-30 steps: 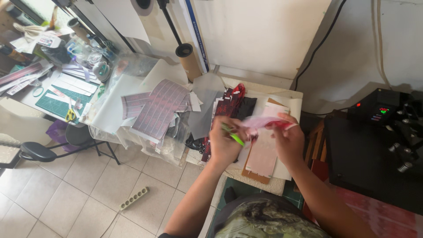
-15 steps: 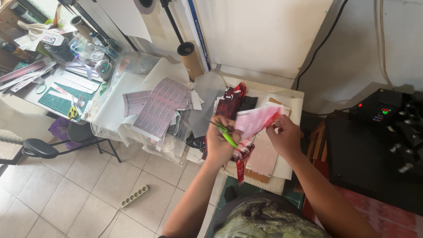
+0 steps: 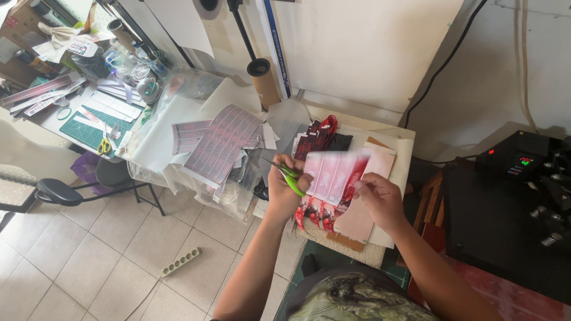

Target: The person uses green-handled scissors to cut individual red and white stickers from a larger sheet. They trim the edges of each sticker, peel off the backing, and place the finished pieces on a table. The person then gathers the discarded backing material and throws it into a trash bin.

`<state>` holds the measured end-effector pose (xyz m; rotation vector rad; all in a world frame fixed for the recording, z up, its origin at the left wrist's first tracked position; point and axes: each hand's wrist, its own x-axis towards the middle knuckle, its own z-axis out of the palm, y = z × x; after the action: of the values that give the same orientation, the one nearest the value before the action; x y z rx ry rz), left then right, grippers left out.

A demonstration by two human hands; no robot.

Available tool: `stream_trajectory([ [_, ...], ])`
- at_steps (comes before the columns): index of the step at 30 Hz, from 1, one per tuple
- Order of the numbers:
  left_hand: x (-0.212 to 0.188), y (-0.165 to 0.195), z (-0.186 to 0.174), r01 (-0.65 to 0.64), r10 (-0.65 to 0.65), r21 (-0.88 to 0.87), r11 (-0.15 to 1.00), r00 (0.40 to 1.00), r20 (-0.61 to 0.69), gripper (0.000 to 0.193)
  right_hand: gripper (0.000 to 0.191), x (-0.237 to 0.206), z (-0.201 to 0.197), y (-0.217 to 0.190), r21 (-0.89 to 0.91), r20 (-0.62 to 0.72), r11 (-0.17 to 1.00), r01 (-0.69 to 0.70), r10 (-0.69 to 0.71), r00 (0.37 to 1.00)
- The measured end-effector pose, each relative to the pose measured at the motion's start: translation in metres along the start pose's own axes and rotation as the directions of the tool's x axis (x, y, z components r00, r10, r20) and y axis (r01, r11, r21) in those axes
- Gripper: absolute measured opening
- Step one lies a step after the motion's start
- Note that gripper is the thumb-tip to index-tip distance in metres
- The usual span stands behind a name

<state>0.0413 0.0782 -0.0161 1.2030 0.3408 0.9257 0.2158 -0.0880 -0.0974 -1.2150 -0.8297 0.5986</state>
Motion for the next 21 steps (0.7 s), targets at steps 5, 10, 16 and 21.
stream_trajectory([
  [5,-0.001,-0.007,0.001,0.028,-0.031,-0.032,0.999,0.995,-0.090,0.042,0.023,-0.009,0.012,-0.012,-0.073,-0.125,0.997,0.020,-0.029,0.992],
  [10,0.011,-0.028,-0.005,0.105,-0.173,-0.254,0.961,0.950,-0.261,0.036,0.011,-0.016,0.014,-0.014,-0.247,-0.093,0.940,0.237,-0.266,0.959],
  [16,0.022,-0.026,-0.026,-0.099,-0.141,-0.487,0.868,0.890,-0.433,0.031,0.014,-0.037,-0.014,0.004,-0.332,0.245,0.918,0.216,-0.137,0.960],
  [21,0.015,-0.012,-0.021,-0.138,-0.054,-0.464,0.875,0.924,-0.378,0.038,0.016,-0.041,-0.035,0.017,-0.309,0.485,0.951,0.001,0.157,0.860],
])
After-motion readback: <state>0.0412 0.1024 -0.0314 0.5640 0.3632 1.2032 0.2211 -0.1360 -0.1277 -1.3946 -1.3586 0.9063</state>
